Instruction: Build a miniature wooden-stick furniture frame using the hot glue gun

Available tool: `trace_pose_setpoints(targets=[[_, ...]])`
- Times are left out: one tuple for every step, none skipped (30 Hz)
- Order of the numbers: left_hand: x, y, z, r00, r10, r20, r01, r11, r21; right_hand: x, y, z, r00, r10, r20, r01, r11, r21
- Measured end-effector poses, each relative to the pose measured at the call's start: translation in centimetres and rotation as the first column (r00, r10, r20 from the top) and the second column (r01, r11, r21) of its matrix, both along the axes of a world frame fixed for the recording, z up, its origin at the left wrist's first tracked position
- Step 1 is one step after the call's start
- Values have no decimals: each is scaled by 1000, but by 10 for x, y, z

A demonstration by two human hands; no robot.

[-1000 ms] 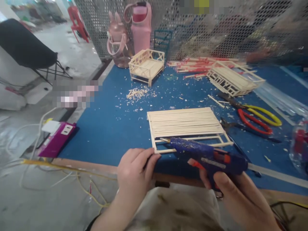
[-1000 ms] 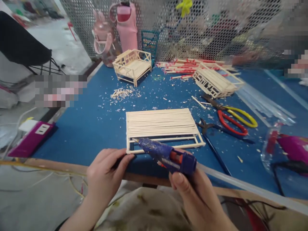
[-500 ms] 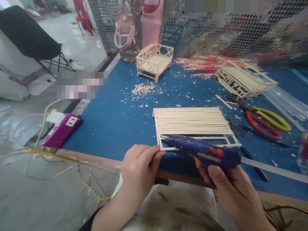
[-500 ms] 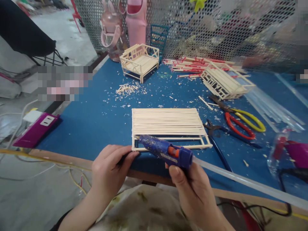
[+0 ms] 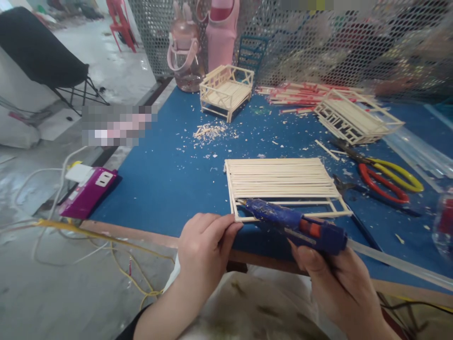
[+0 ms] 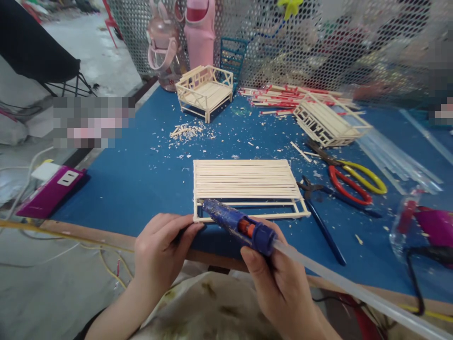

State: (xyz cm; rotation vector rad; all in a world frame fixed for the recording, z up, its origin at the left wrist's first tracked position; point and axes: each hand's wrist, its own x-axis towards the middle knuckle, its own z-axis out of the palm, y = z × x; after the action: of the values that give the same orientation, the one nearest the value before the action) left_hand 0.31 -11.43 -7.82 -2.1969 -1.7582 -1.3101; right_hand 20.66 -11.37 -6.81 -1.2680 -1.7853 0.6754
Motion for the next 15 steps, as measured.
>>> trace_pose_setpoints(targets=[[0,0,0,1000,4,-4,-4,1000,-1,-1,1,3,999,15,34,-16,999,35],[0,0,0,1000,7,-6,-7,1000,-3,-2,1,5,997,30,70,-35,997,71],[0,-1,0,1000,10,-7,-10,1000,-5,-4,2,8,994,42,103,-53,993,102],[0,-1,0,1000,12,-8,-12,1000,-9,-5,3,10,990,51,128,-67,991,120],[0,-1,0,1000,13,-8,-13,1000,-12,-6,4,13,987,58,148,-77,988,131],[1,0,0,1000,13,-8,-13,1000,-15,-7,4,15,984,62,166,-86,986,140],[1,0,1,1000,13,-8,-13,1000,-15,-8,5,16,981,66,183,-94,985,148],[1,0,1,1000,13,-7,-13,1000,-13,-8,4,18,977,67,202,-100,983,157],[1,1,1,1000,13,-7,-13,1000,-6,-7,3,19,974,61,220,-99,980,170],[1,1,1,1000,14,-8,-14,1000,1,-7,2,19,970,49,238,-95,978,186],[2,1,1,1000,18,-10,-18,1000,7,-6,0,20,966,34,255,-87,976,202],[2,2,1,1000,24,-12,-24,1000,16,-4,-1,20,964,13,267,-73,974,215],[2,2,0,1000,27,-15,-27,999,23,-3,-3,21,962,-6,272,-57,973,223],[2,2,0,999,28,-17,-28,999,30,-2,-4,21,962,-11,273,-51,974,220],[2,2,0,999,28,-17,-28,999,35,-1,-5,21,964,-3,266,-55,977,208]])
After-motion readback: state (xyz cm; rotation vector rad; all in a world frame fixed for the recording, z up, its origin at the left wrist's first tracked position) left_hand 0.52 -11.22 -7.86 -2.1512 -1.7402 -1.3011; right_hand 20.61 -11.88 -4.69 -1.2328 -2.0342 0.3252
